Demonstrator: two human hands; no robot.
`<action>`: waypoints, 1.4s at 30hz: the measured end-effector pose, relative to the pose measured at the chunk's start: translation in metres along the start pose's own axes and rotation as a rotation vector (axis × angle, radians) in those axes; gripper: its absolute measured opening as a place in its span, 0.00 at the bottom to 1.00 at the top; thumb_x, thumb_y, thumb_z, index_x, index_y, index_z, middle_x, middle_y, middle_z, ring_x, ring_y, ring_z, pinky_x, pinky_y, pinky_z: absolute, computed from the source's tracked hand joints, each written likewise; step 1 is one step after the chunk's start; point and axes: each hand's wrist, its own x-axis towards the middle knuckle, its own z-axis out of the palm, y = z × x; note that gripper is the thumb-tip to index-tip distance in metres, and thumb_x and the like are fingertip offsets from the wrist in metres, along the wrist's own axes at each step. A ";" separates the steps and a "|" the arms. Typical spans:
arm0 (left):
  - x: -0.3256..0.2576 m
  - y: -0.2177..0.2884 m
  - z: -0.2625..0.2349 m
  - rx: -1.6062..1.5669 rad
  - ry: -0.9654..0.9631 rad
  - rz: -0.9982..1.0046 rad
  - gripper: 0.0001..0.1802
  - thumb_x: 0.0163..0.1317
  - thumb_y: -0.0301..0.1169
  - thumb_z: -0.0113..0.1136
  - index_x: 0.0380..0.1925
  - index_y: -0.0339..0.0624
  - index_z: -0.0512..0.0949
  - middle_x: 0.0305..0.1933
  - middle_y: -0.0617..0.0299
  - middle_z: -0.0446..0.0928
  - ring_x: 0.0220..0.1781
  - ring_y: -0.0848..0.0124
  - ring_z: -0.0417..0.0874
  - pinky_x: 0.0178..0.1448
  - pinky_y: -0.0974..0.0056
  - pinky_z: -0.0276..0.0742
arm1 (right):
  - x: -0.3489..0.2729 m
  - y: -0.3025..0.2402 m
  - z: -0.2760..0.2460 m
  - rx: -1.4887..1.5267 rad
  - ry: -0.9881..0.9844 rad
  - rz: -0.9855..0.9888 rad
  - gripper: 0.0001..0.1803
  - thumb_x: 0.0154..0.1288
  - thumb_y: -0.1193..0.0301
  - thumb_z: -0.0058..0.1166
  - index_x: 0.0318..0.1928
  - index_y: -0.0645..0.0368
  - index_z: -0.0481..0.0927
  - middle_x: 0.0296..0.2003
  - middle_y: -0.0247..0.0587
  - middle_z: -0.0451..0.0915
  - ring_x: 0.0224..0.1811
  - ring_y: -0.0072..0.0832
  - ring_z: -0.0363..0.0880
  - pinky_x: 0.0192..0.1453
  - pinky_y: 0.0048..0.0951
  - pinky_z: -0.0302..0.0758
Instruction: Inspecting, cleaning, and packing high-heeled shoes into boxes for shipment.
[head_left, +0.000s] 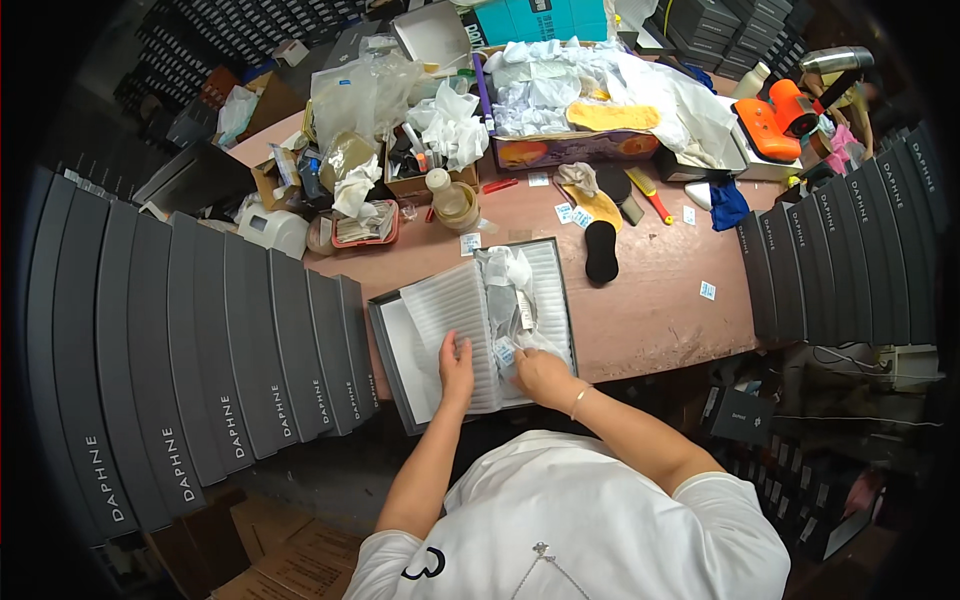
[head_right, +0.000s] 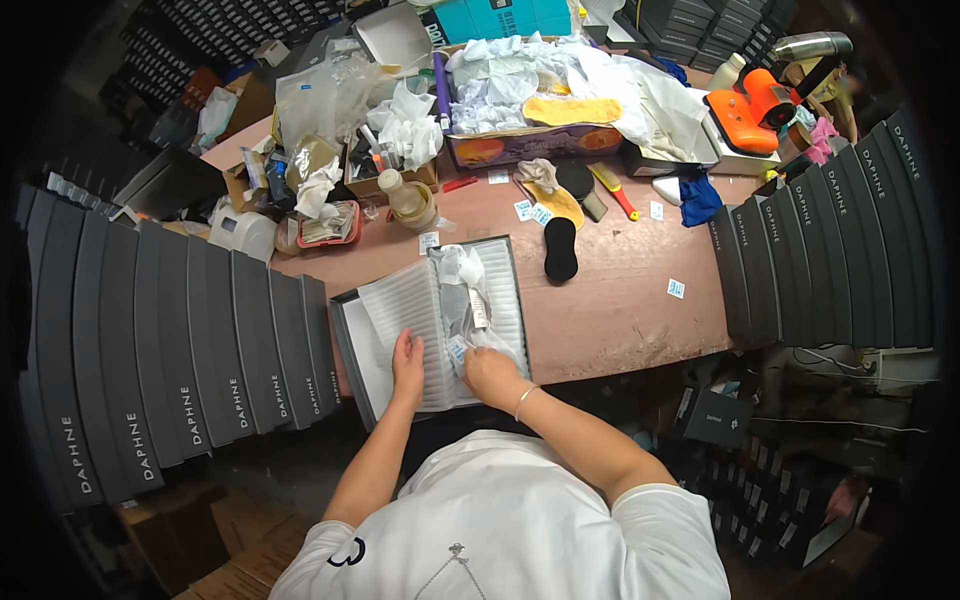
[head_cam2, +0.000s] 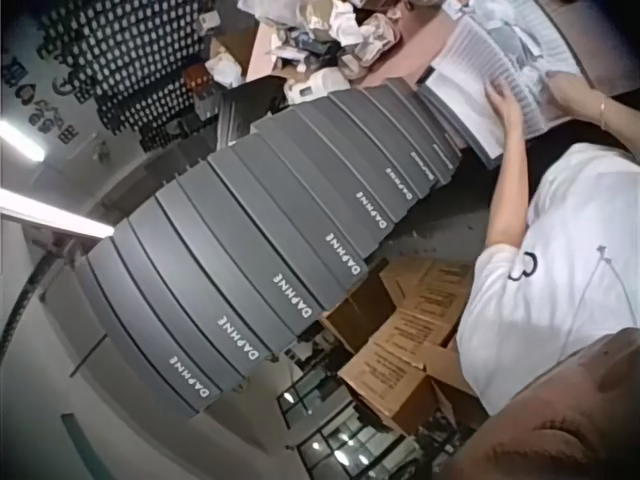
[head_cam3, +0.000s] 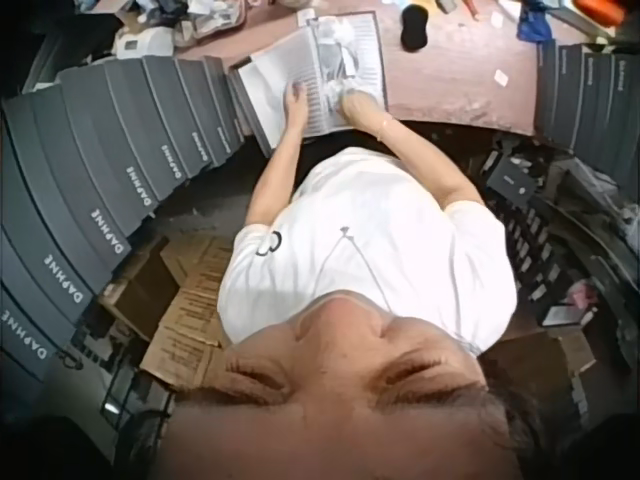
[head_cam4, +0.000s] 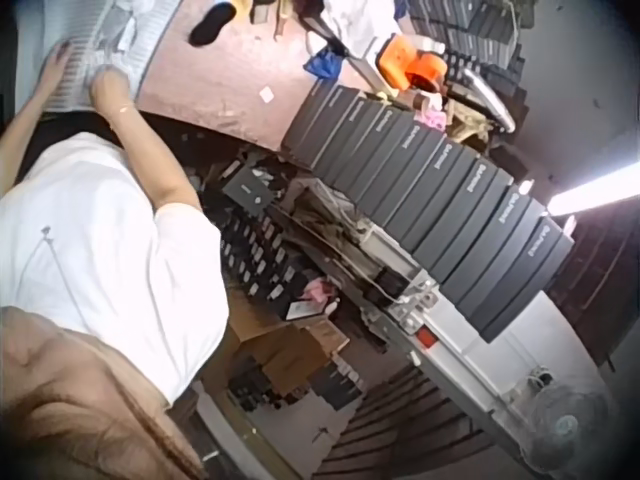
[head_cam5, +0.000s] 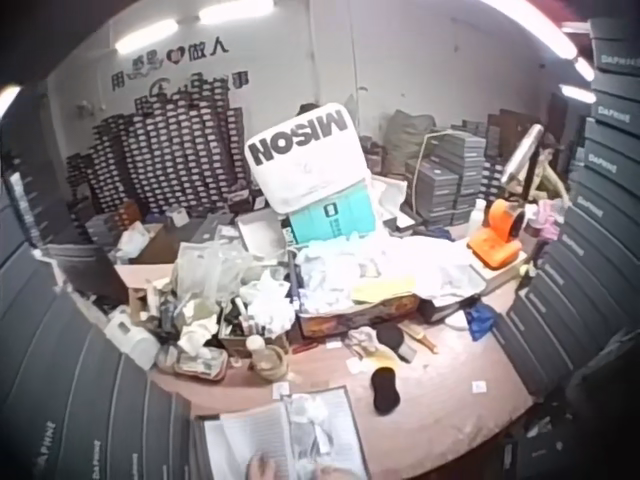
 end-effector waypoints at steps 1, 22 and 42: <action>0.003 0.003 -0.001 0.098 0.024 0.072 0.27 0.68 0.35 0.52 0.65 0.39 0.62 0.68 0.46 0.60 0.68 0.56 0.63 0.69 0.57 0.61 | 0.004 0.015 0.036 -0.084 0.046 0.032 0.17 0.56 0.62 0.59 0.37 0.63 0.75 0.34 0.55 0.80 0.33 0.47 0.81 0.38 0.43 0.78; -0.090 0.090 -0.033 -0.638 0.245 -0.021 0.14 0.66 0.30 0.55 0.45 0.30 0.76 0.45 0.58 0.78 0.46 0.70 0.79 0.51 0.65 0.74 | 0.013 0.018 -0.049 0.066 -0.402 -0.021 0.27 0.63 0.54 0.55 0.46 0.70 0.77 0.40 0.58 0.79 0.48 0.46 0.79 0.52 0.43 0.76; -0.037 0.105 0.001 -0.634 0.214 -0.013 0.18 0.65 0.35 0.53 0.48 0.32 0.77 0.46 0.55 0.79 0.46 0.67 0.80 0.48 0.63 0.76 | 0.026 -0.011 -0.075 0.937 -0.104 -0.005 0.15 0.71 0.64 0.47 0.46 0.64 0.78 0.42 0.48 0.80 0.44 0.39 0.79 0.49 0.33 0.76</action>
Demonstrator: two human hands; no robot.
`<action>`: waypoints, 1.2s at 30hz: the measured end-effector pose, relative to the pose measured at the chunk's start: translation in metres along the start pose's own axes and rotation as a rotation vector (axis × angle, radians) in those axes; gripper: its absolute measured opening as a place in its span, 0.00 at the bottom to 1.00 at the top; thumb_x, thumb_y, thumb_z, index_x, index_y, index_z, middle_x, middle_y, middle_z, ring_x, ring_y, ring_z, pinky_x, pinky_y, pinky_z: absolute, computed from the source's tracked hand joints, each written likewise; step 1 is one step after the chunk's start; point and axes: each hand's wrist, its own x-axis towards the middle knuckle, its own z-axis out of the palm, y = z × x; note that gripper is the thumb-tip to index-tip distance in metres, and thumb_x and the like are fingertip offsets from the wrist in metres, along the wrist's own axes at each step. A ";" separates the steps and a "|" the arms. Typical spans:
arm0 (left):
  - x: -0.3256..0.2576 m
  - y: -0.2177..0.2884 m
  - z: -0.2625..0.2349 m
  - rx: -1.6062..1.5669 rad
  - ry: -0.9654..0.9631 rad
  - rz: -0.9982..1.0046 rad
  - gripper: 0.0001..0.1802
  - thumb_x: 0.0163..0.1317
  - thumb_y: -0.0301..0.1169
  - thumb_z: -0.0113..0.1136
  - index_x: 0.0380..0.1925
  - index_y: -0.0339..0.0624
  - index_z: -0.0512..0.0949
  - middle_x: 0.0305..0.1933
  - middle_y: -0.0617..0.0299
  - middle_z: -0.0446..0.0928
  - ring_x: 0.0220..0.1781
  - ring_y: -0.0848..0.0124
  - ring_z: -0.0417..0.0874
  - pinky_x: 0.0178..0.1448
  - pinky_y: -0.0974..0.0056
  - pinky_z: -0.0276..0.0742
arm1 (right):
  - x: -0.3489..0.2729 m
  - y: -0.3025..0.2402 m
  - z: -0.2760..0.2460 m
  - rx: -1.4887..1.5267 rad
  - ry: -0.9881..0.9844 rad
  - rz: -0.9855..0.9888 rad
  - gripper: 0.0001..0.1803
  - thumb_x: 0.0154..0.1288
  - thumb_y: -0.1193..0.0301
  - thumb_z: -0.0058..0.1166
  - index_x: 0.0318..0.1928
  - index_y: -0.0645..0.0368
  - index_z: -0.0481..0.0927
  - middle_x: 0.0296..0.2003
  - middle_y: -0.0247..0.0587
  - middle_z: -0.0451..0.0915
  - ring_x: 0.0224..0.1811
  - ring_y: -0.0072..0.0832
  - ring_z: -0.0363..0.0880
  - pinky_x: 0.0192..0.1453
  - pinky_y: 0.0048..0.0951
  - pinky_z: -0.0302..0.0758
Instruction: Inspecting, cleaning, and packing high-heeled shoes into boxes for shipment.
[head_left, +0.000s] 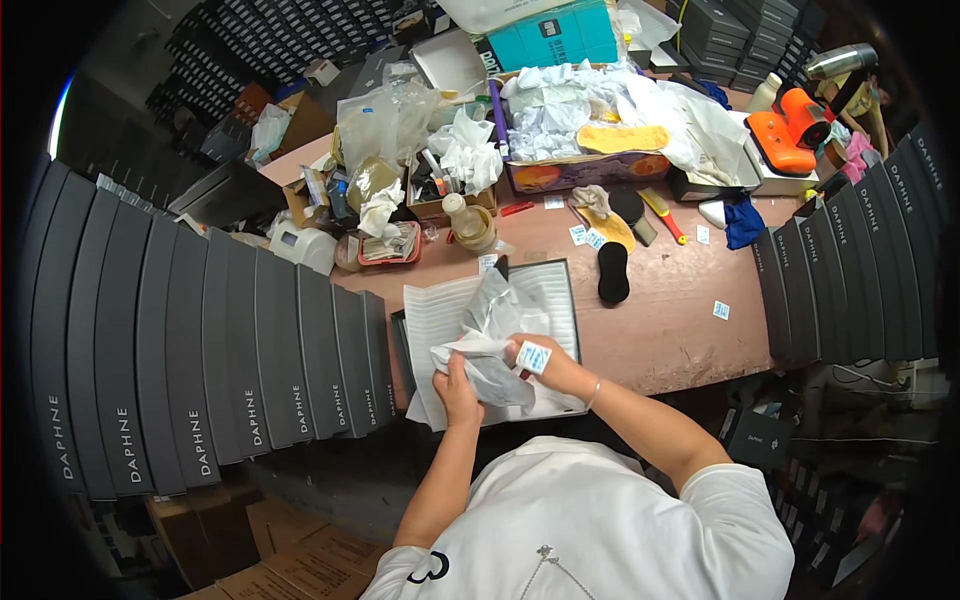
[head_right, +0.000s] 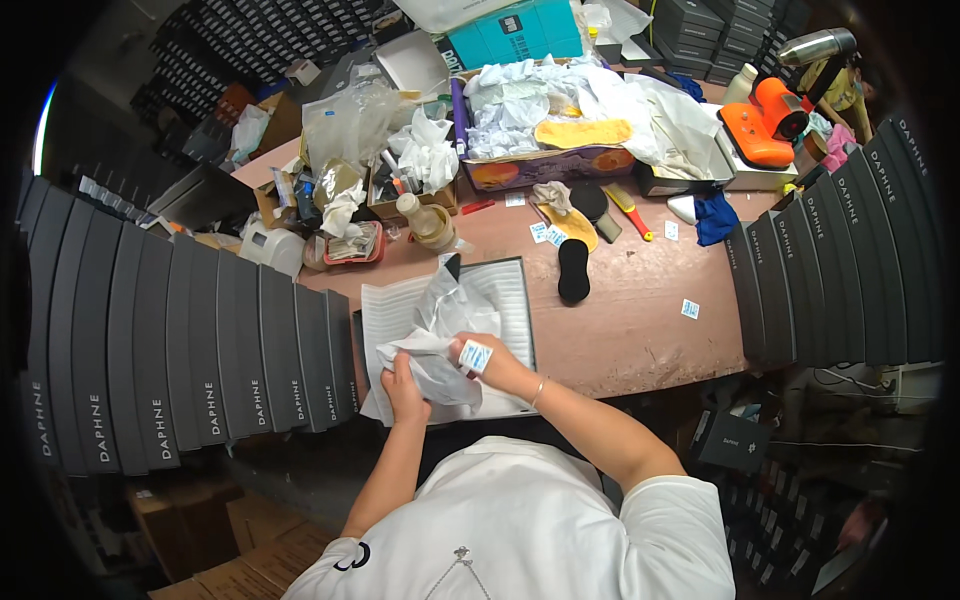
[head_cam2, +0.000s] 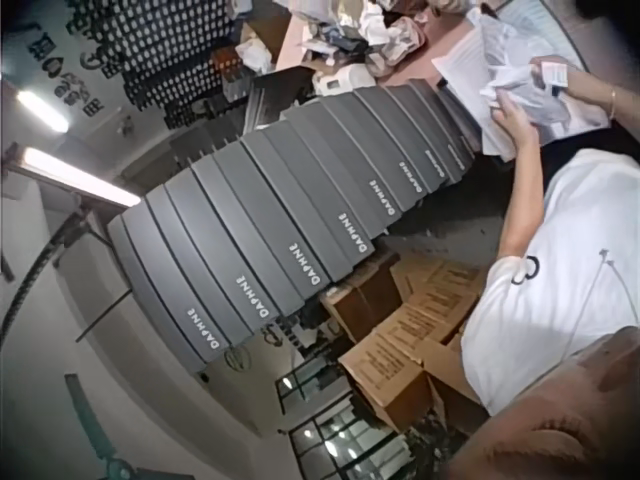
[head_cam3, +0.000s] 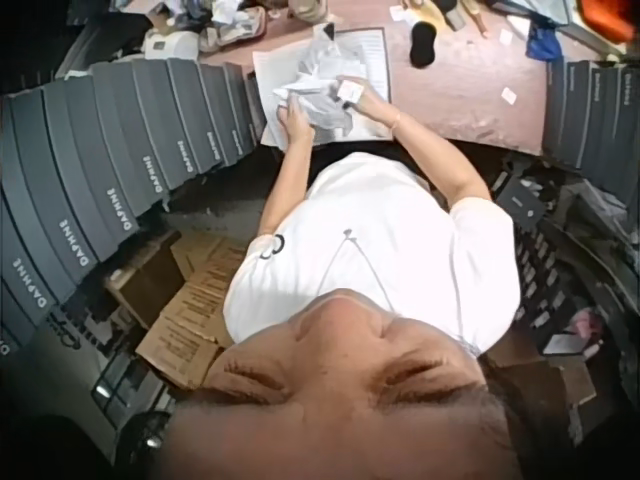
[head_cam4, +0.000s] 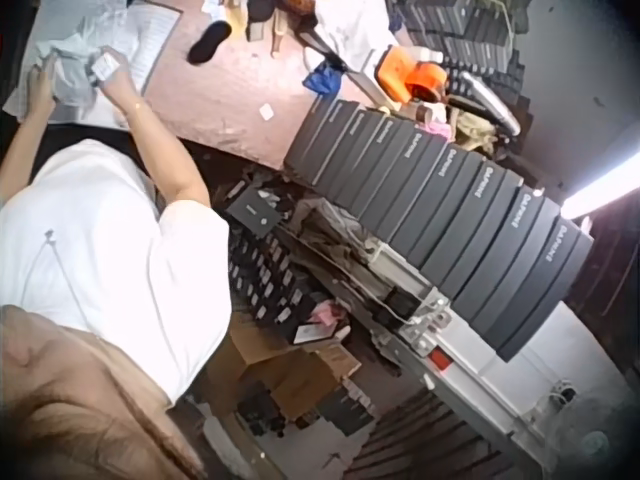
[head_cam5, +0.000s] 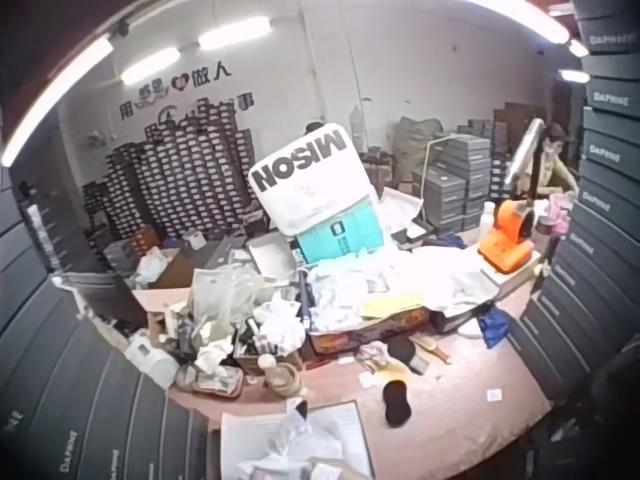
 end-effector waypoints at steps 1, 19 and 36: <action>-0.001 0.008 0.006 0.024 -0.026 0.112 0.15 0.65 0.32 0.53 0.45 0.32 0.77 0.44 0.57 0.79 0.44 0.70 0.79 0.47 0.64 0.76 | 0.010 0.013 -0.008 0.092 0.007 0.088 0.15 0.70 0.64 0.49 0.45 0.64 0.78 0.41 0.49 0.80 0.44 0.39 0.79 0.49 0.34 0.76; 0.046 0.023 -0.111 -0.249 -0.104 -0.261 0.27 0.68 0.51 0.49 0.55 0.40 0.72 0.54 0.56 0.75 0.55 0.62 0.76 0.59 0.58 0.73 | -0.017 -0.043 -0.056 -0.609 -0.163 -0.347 0.24 0.60 0.57 0.62 0.46 0.65 0.75 0.32 0.49 0.81 0.31 0.42 0.81 0.36 0.35 0.77; 0.131 0.007 -0.111 1.931 -0.465 0.219 0.47 0.47 0.37 0.67 0.67 0.41 0.56 0.70 0.43 0.55 0.70 0.48 0.59 0.70 0.48 0.60 | -0.059 -0.027 -0.118 0.029 0.296 0.120 0.25 0.64 0.65 0.59 0.56 0.67 0.72 0.25 0.31 0.76 0.19 0.17 0.73 0.21 0.18 0.72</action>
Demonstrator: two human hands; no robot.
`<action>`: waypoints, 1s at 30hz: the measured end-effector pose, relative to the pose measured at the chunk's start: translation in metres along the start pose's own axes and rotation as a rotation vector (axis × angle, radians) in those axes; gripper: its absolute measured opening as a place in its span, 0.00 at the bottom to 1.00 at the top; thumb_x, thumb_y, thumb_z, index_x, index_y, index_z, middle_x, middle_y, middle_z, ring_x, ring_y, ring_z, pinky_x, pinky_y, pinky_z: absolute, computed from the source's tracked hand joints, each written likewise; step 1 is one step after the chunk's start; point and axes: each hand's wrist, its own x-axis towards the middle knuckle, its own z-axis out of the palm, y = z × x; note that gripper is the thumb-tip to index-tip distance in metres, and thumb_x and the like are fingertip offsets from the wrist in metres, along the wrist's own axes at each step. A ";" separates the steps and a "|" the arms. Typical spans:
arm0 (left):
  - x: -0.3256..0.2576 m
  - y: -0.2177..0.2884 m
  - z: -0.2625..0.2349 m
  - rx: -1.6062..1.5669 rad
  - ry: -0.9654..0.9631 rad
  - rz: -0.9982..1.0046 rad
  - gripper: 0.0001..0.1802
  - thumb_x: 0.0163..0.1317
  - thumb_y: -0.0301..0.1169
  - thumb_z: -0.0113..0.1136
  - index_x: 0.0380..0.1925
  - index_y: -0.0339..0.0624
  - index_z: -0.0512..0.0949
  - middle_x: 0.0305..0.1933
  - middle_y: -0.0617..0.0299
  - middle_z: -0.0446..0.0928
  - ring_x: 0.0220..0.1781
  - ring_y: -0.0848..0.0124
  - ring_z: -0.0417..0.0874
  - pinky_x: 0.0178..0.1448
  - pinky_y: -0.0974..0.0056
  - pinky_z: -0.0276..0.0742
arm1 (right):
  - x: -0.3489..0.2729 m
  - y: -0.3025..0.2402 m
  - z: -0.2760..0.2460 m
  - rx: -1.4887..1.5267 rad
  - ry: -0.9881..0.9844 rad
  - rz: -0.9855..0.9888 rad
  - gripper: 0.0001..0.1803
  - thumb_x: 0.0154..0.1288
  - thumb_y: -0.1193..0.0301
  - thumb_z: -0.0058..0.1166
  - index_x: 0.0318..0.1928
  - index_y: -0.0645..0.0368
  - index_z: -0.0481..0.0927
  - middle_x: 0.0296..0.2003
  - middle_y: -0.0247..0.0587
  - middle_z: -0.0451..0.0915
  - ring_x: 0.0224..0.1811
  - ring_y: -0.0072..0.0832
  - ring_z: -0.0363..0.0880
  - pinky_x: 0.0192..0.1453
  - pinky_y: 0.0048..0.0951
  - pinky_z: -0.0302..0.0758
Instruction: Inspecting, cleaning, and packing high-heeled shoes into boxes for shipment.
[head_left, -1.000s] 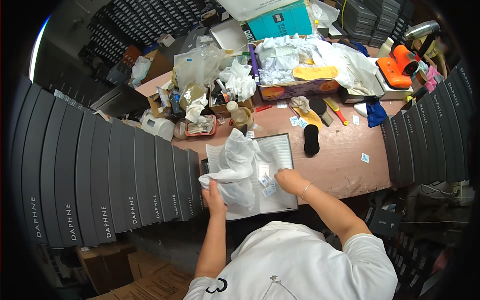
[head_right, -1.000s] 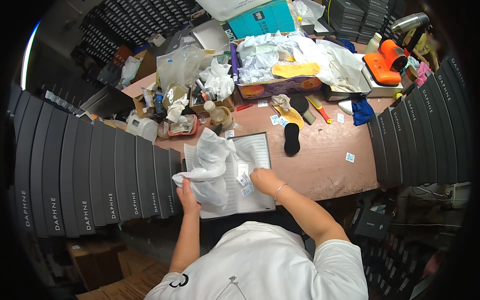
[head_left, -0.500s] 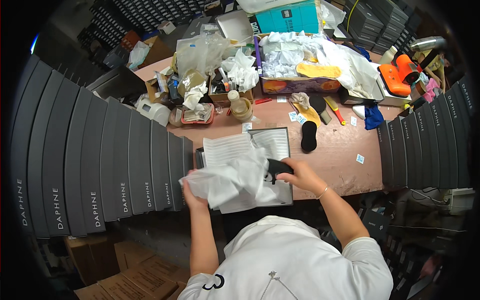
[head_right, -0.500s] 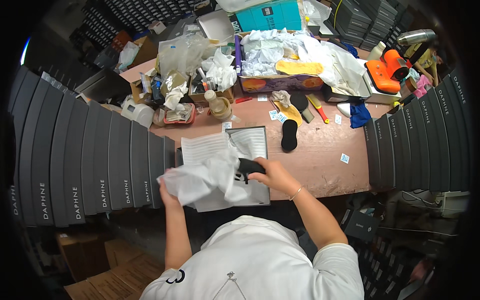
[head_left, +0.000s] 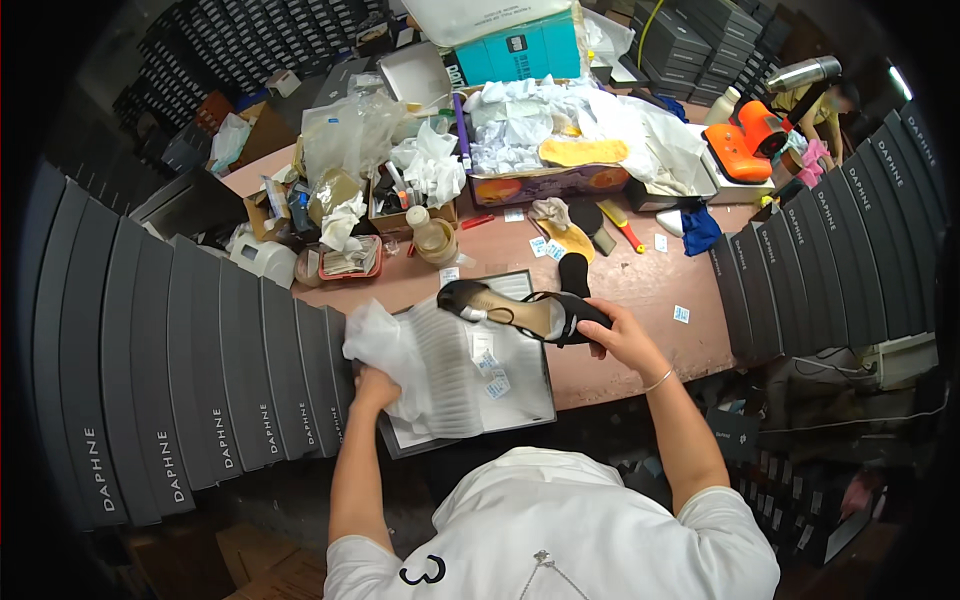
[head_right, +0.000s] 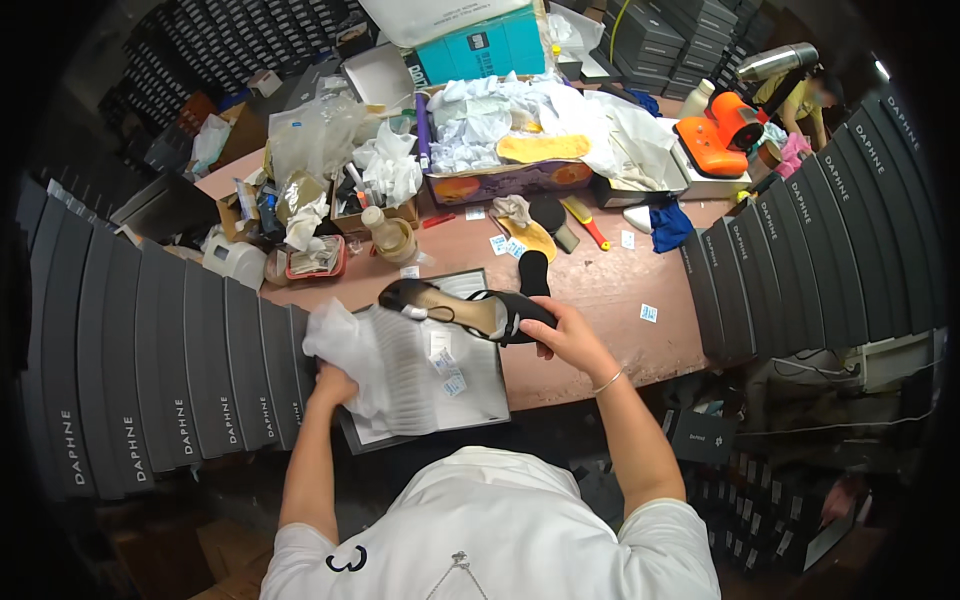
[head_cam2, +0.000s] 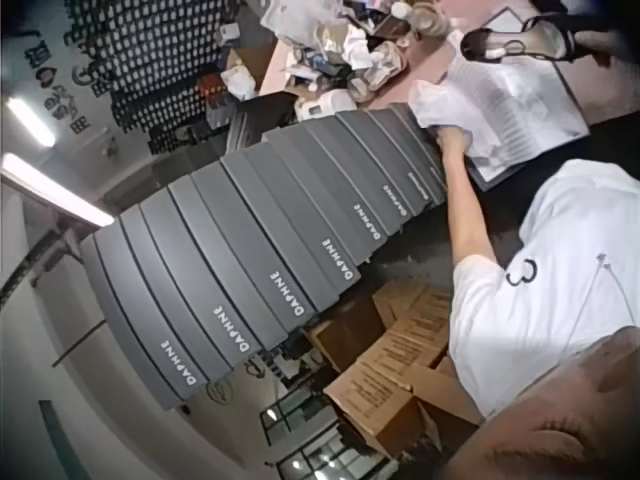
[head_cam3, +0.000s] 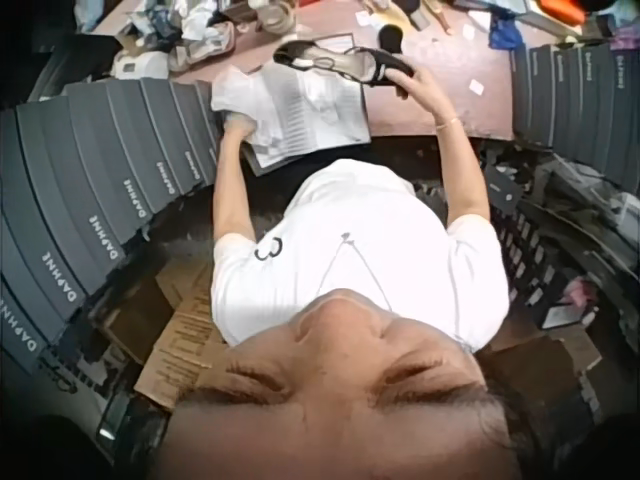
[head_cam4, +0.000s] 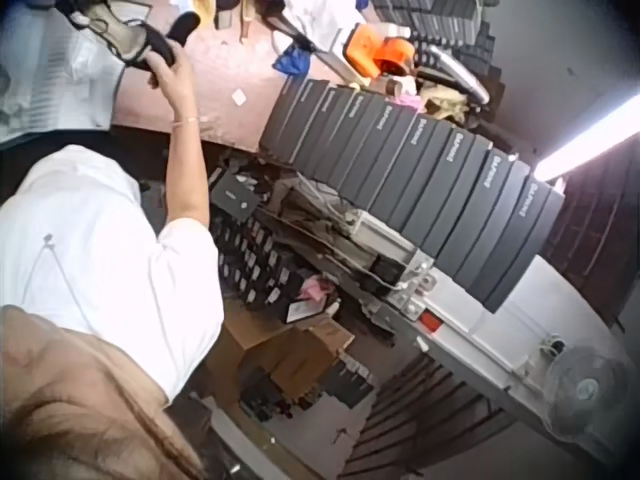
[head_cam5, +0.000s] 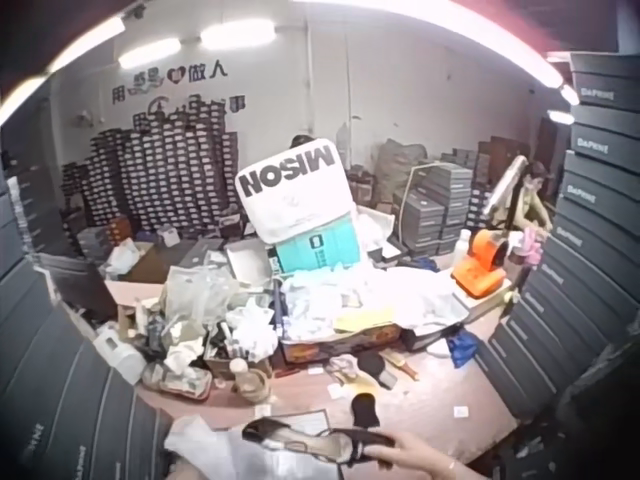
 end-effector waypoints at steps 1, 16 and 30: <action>-0.001 -0.005 -0.032 -0.131 -0.113 0.002 0.45 0.47 0.35 0.66 0.65 0.35 0.57 0.69 0.42 0.57 0.70 0.46 0.58 0.70 0.48 0.59 | -0.002 -0.007 -0.004 -0.017 -0.098 0.018 0.25 0.63 0.63 0.60 0.55 0.66 0.74 0.25 0.32 0.76 0.19 0.17 0.73 0.21 0.18 0.71; -0.099 0.137 -0.030 -2.287 -0.649 -0.086 0.46 0.65 0.68 0.24 0.56 0.37 0.69 0.47 0.49 0.78 0.42 0.57 0.82 0.43 0.58 0.81 | 0.013 -0.019 0.127 -0.654 -0.171 -0.687 0.13 0.55 0.68 0.63 0.40 0.59 0.80 0.37 0.44 0.79 0.39 0.42 0.78 0.44 0.38 0.75; -0.137 0.171 -0.025 -2.243 -0.165 -0.420 0.43 0.61 0.72 0.30 0.50 0.42 0.69 0.43 0.60 0.73 0.41 0.67 0.77 0.45 0.62 0.77 | -0.001 0.002 0.162 -0.624 -0.365 -0.411 0.39 0.57 0.77 0.51 0.70 0.53 0.55 0.52 0.46 0.75 0.45 0.44 0.80 0.44 0.38 0.77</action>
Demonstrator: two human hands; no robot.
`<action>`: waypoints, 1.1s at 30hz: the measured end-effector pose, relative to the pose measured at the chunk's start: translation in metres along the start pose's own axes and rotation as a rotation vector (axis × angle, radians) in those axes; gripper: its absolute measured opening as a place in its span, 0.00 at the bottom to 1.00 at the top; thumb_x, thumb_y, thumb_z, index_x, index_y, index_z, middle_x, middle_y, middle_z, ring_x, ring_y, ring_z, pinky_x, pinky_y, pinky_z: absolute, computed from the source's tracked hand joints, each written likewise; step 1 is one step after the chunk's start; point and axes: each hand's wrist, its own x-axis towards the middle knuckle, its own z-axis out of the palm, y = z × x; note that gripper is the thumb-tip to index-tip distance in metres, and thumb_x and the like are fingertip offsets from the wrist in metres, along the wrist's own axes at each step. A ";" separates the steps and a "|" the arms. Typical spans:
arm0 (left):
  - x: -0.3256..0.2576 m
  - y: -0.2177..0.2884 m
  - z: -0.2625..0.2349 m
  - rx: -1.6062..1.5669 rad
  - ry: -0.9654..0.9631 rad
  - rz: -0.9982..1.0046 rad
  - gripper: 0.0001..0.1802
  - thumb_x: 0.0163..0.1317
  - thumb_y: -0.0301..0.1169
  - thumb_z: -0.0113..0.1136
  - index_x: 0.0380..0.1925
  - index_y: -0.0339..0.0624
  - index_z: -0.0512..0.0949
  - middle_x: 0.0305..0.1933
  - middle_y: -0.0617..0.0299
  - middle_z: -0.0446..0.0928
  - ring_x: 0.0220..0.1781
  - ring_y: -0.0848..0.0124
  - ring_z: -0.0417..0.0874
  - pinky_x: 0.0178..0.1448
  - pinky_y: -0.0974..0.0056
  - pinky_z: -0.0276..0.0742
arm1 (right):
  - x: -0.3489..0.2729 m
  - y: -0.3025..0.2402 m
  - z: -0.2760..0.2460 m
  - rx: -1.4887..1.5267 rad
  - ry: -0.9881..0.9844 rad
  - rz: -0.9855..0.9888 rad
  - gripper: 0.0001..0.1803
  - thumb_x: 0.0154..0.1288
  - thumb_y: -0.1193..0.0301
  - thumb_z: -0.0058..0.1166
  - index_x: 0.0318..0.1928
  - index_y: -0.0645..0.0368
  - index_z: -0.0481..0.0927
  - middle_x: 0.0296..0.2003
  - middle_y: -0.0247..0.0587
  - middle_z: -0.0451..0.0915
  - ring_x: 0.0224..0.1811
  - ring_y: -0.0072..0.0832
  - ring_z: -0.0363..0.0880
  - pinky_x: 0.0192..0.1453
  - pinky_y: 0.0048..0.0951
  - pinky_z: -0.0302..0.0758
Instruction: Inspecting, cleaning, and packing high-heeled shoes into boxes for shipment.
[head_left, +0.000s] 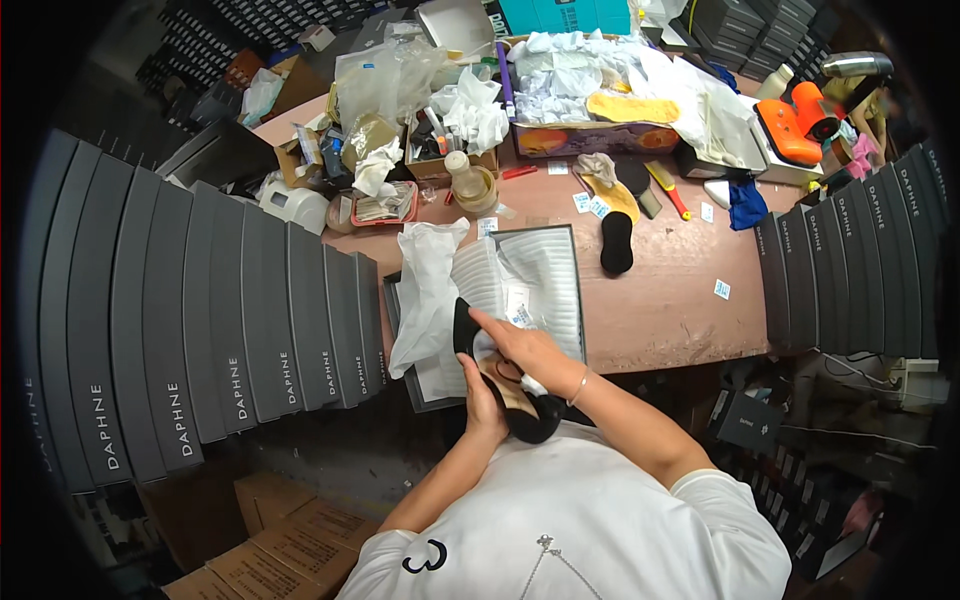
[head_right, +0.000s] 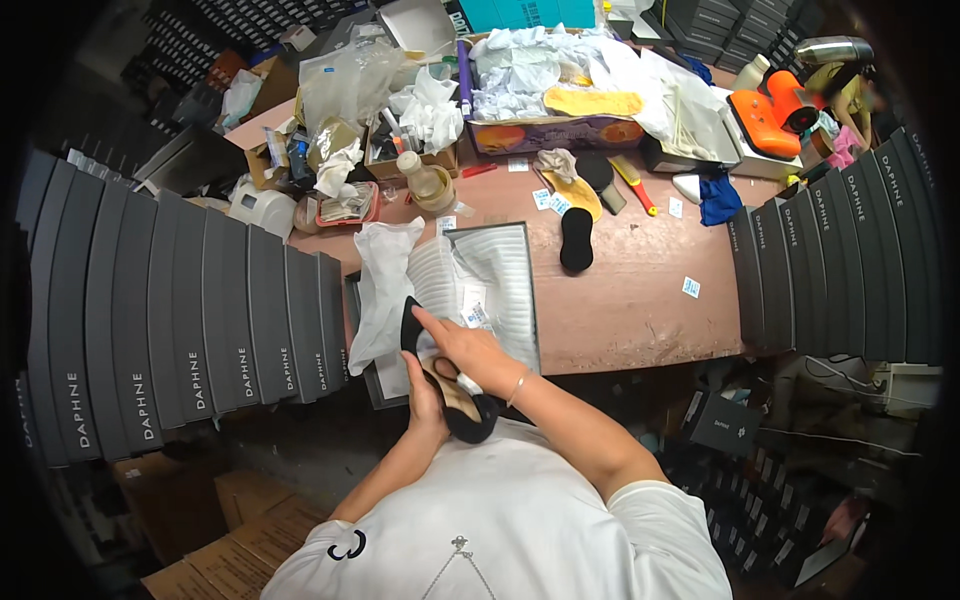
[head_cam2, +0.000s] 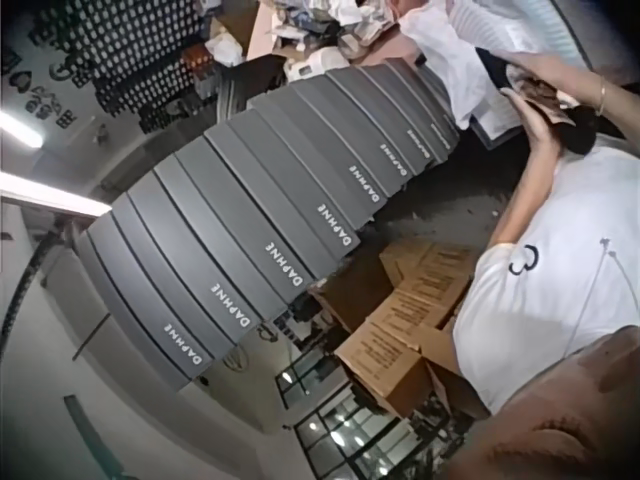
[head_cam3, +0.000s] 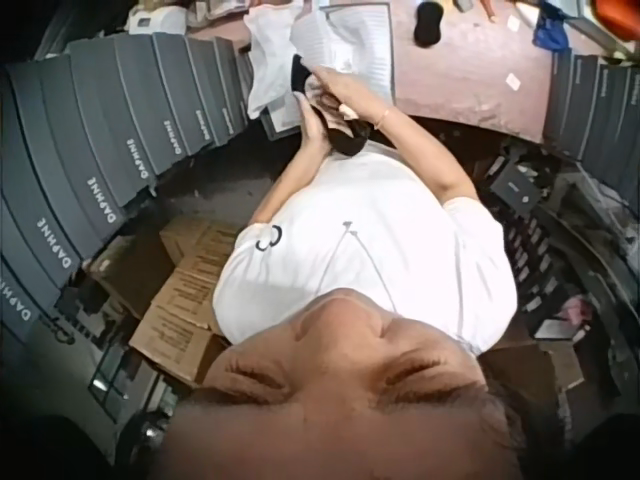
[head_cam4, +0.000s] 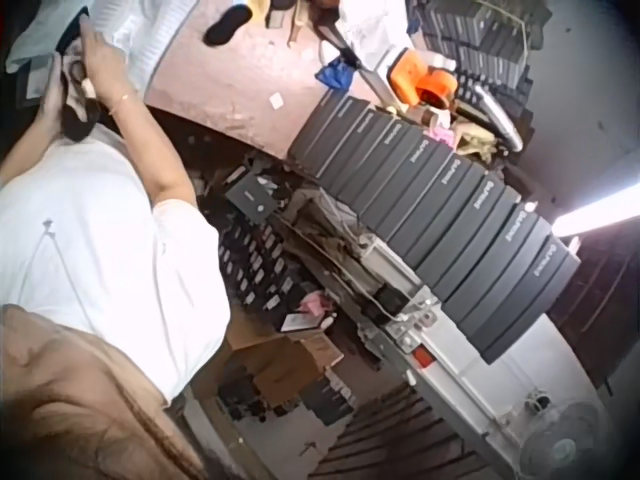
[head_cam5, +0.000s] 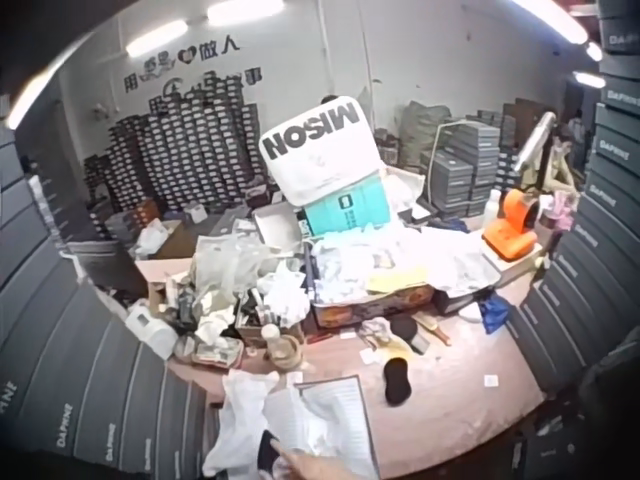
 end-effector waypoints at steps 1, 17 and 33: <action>0.001 -0.001 -0.005 -0.003 -0.004 0.028 0.43 0.61 0.72 0.29 0.46 0.42 0.71 0.39 0.61 0.74 0.38 0.67 0.77 0.43 0.63 0.76 | -0.009 0.001 0.000 0.030 -0.005 -0.006 0.39 0.58 0.77 0.51 0.70 0.53 0.55 0.54 0.46 0.75 0.45 0.44 0.80 0.44 0.38 0.77; -0.009 -0.011 -0.001 0.025 -0.108 0.035 0.41 0.65 0.67 0.31 0.61 0.46 0.65 0.56 0.60 0.71 0.50 0.66 0.75 0.57 0.61 0.71 | 0.001 0.025 0.021 -0.081 0.068 -0.072 0.47 0.53 0.67 0.61 0.72 0.50 0.50 0.31 0.49 0.81 0.30 0.46 0.81 0.33 0.41 0.76; 0.004 0.007 0.001 0.089 -0.131 -0.045 0.45 0.63 0.70 0.26 0.63 0.44 0.61 0.57 0.59 0.71 0.54 0.66 0.75 0.48 0.60 0.77 | 0.014 0.050 0.014 -0.388 0.112 -0.406 0.05 0.52 0.71 0.54 0.30 0.55 0.74 0.26 0.36 0.74 0.31 0.36 0.77 0.35 0.36 0.71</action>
